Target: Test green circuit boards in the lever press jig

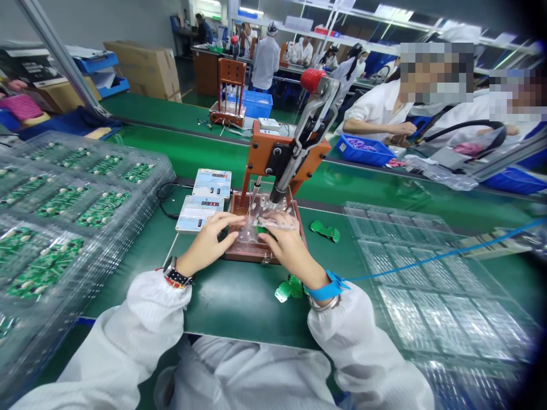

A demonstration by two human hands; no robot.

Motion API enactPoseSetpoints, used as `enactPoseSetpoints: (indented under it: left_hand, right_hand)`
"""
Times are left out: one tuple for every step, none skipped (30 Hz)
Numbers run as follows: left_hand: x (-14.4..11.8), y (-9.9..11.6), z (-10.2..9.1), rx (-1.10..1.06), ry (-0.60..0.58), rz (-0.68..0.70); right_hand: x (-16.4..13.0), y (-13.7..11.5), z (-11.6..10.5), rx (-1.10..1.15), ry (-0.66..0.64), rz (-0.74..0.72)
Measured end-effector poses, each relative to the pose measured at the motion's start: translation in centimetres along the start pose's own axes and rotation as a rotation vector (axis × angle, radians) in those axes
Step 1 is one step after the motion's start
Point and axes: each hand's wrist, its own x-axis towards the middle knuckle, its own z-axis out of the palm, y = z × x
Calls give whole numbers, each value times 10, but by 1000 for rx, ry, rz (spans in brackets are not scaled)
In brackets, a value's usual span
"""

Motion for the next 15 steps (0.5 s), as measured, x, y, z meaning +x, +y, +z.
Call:
enactPoseSetpoints:
  left_hand:
    - [0,2,1,34,-19,15]
    - [1,5,2,79,-39,29]
    - [2,7,2,131,-57,43]
    - [3,9,3,186,-75,63]
    - [5,11,3,236,-94,88]
    - [7,12,3,281,-109,120]
    - [9,13,3,320,-123,154]
    - [11,14,3,355,-135,191]
    - [12,14,3,386,-143,227]
    - [14,14,3,414,-149,261]
    - [14,14,4,440,-151,292]
    - [15,13,4,460,-148,320]
    - [15,13,5,474,-139,347]
    - [15,13,6,482,-123,369]
    - [15,12,6,485,-104,388]
  right_hand:
    - [-1,0,-1,-8,7,-10]
    - [-3,0,-2,-12,12,-19]
    - [-4,0,-2,-13,17,-25]
    - [-5,-1,-3,-13,24,-30]
    - [-6,-1,-4,-11,31,-31]
    - [-7,-1,-4,-8,39,-29]
    - [-8,0,-5,-6,43,-25]
    - [-9,0,-5,-4,45,-19]
    - [-10,1,-5,0,47,-14]
    - [-11,2,-4,4,49,-8]
    - [-13,3,-4,9,51,-3]
    - [-13,3,-3,13,54,2]
    - [-14,4,-3,18,58,7]
    - [-15,4,-2,22,63,11]
    - [-16,4,-1,25,66,15]
